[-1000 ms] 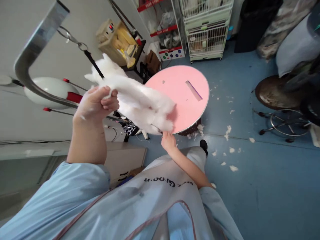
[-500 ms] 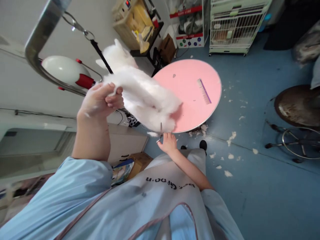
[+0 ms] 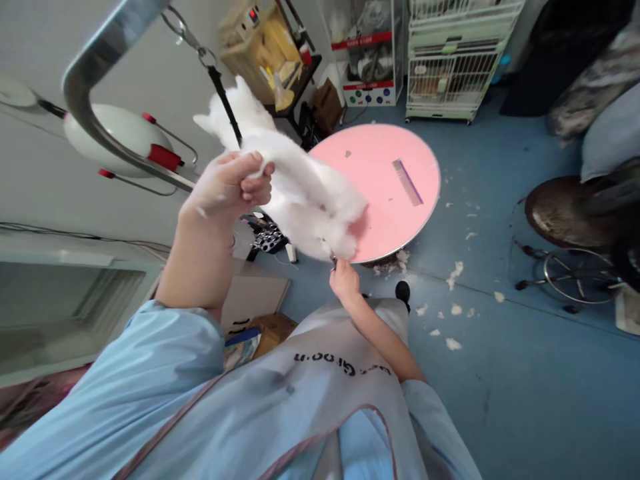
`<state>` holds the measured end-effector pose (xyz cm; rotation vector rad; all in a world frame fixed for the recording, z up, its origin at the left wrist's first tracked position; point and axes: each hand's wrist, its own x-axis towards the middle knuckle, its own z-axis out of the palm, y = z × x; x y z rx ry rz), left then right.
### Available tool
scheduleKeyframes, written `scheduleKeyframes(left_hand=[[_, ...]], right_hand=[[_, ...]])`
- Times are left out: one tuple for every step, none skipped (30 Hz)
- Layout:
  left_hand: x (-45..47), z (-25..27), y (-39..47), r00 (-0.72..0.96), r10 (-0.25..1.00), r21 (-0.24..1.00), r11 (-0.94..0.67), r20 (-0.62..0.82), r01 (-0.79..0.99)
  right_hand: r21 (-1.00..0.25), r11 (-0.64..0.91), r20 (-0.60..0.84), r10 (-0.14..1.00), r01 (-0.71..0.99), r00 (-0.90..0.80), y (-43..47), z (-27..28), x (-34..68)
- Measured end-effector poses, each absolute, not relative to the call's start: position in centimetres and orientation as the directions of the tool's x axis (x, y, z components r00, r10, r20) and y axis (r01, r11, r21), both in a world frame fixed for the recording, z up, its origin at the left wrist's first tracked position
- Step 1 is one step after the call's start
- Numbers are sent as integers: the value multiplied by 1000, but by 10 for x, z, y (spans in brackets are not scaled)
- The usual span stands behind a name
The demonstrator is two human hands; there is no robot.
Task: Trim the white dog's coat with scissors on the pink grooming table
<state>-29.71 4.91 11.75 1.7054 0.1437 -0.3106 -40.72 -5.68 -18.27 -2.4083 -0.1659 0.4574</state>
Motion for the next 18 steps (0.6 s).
scheduleKeyframes(left_hand=[[-296,118,49,951,-91,947,-159,-297,280],[-294,119,48,947,-102,945,-160,-305,287],[-292,119,48,943,-115,943,-160,-311,292],[-290,119,48,940,-131,942,-160,-316,294],[-288,119,48,937,-149,943,-161,-316,292],[-285,119,49,934,-172,944,-164,-314,287],[-283,119,49,930,-193,945,-167,-312,282],[-281,120,50,927,-211,946,-169,-310,278],[-280,120,51,924,-225,946,-172,-310,276],[-278,121,51,919,-238,945,-174,-313,277],[-276,121,51,913,-252,943,-178,-320,281],[-274,122,52,908,-265,941,-185,-326,284],[-272,123,52,903,-278,940,-192,-327,281],[-269,123,52,899,-292,940,-201,-326,275],[-267,123,52,895,-306,940,-209,-324,268],[-264,123,52,892,-318,941,-215,-321,262],[-261,123,53,888,-330,941,-220,-320,258],[-258,122,52,884,-341,941,-223,-321,255]], right_hand=[[-648,-761,-283,226,-12,932,-57,-182,-408],[-661,-751,-258,219,-7,941,-56,-181,-409],[-675,-738,-219,210,8,953,-55,-179,-410],[-686,-727,-180,197,20,964,-55,-177,-411],[-693,-721,-157,181,22,971,-54,-175,-410],[-693,-721,-158,163,8,974,-53,-173,-410],[-689,-725,-182,148,-19,972,-52,-171,-409],[-683,-728,-214,136,-49,967,-52,-169,-409],[-681,-729,-238,130,-70,962,-51,-168,-408],[-685,-725,-242,128,-76,962,-51,-167,-407],[-696,-715,-224,129,-66,966,-52,-165,-407],[-709,-703,-194,128,-49,973,-52,-164,-406],[-721,-692,-162,125,-31,979,-52,-163,-405],[-729,-684,-140,119,-21,983,-53,-162,-403],[-734,-678,-133,112,-22,985,-54,-160,-402],[-738,-674,-143,105,-35,984,-55,-159,-401],[-742,-668,-166,101,-56,981,-56,-158,-399],[-749,-658,-186,98,-76,978,-57,-156,-398]])
